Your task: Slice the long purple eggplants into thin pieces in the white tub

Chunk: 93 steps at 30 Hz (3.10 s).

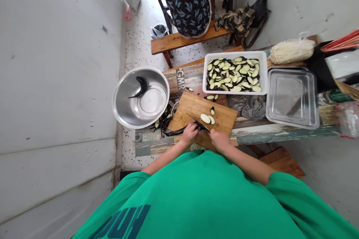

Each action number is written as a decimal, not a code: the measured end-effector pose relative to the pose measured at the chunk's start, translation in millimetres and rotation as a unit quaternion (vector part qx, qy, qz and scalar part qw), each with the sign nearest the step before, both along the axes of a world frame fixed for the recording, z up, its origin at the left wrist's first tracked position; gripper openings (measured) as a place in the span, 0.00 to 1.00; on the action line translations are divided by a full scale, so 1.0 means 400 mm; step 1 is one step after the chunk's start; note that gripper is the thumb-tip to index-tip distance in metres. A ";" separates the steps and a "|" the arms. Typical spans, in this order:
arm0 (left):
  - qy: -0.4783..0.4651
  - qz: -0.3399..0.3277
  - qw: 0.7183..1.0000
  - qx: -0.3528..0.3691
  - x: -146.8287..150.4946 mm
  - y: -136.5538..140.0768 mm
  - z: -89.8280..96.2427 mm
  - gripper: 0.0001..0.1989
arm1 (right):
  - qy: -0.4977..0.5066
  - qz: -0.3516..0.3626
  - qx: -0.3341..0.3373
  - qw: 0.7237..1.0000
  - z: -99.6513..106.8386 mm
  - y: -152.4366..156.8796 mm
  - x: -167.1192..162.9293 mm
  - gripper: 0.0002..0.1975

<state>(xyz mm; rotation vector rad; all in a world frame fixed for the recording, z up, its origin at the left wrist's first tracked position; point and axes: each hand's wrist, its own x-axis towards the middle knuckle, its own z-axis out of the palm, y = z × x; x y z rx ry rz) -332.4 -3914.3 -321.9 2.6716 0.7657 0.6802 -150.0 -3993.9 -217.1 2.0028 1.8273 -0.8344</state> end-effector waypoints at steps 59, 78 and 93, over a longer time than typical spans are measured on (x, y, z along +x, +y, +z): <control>-0.036 0.009 0.999 -0.039 0.019 0.012 -0.033 0.14 | -0.028 0.014 -0.049 0.998 0.058 -0.065 0.074 0.16; -0.011 -0.002 1.000 -0.027 0.000 0.013 -0.019 0.18 | -0.033 0.088 -0.006 0.996 0.066 -0.089 0.128 0.16; 0.029 0.040 0.998 0.025 -0.024 -0.007 -0.004 0.14 | -0.064 0.017 0.027 0.997 -0.040 0.018 0.054 0.22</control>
